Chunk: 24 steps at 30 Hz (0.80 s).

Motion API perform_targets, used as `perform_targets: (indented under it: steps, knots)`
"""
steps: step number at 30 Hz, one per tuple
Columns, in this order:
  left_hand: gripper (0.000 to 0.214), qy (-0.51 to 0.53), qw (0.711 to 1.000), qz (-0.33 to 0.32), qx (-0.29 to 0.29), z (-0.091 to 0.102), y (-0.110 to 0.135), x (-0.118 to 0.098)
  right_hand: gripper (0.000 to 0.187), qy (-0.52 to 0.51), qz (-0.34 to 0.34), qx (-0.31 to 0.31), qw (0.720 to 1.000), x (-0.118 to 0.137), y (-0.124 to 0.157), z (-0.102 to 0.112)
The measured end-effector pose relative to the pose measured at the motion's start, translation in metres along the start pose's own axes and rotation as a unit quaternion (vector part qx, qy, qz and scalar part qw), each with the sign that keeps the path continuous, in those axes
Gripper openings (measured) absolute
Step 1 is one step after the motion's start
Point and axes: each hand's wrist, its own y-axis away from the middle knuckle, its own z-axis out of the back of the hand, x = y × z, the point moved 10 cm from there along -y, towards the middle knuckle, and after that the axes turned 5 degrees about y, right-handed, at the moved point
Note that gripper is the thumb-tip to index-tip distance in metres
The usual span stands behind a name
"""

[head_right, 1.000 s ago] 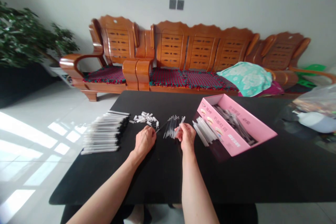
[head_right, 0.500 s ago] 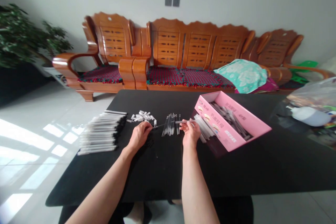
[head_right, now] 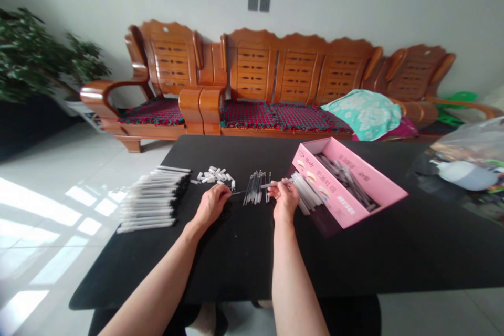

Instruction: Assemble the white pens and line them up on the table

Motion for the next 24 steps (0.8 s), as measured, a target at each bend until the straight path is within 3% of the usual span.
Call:
perform_targets:
  steps: [3, 9, 11, 15, 17, 20, 24]
  knots:
    - [0.01, 0.023, 1.0, -0.014, 0.002, -0.004, 0.002, -0.011, 0.035, 0.001, -0.026, 0.04, 0.999, -0.007, 0.006, -0.013]
    - [0.012, 0.06, 0.997, -0.031, 0.023, -0.02, 0.007, -0.032, 0.025, -0.015, -0.146, 0.167, 0.975, -0.034, 0.025, -0.044]
    - [0.016, 0.051, 0.999, -0.01, -0.017, -0.009, 0.005, -0.023, 0.018, -0.057, -0.155, 0.148, 0.975, -0.033, 0.021, -0.038]
    - [0.017, 0.0, 0.983, 0.066, -0.173, 0.037, 0.006, 0.016, 0.005, -0.153, -0.145, 0.05, 0.976, -0.028, 0.008, -0.013]
    - [0.013, -0.023, 0.977, 0.083, -0.197, 0.048, 0.006, 0.028, 0.006, -0.159, -0.155, 0.057, 0.973, -0.03, 0.008, -0.014]
    - [0.012, -0.047, 0.984, 0.074, -0.156, 0.039, 0.003, 0.03, 0.007, -0.151, -0.16, 0.089, 0.972, -0.033, 0.013, -0.023]
    - [0.013, -0.084, 0.993, 0.06, -0.055, 0.009, 0.001, 0.021, 0.007, -0.144, -0.153, 0.098, 0.973, -0.035, 0.017, -0.027]
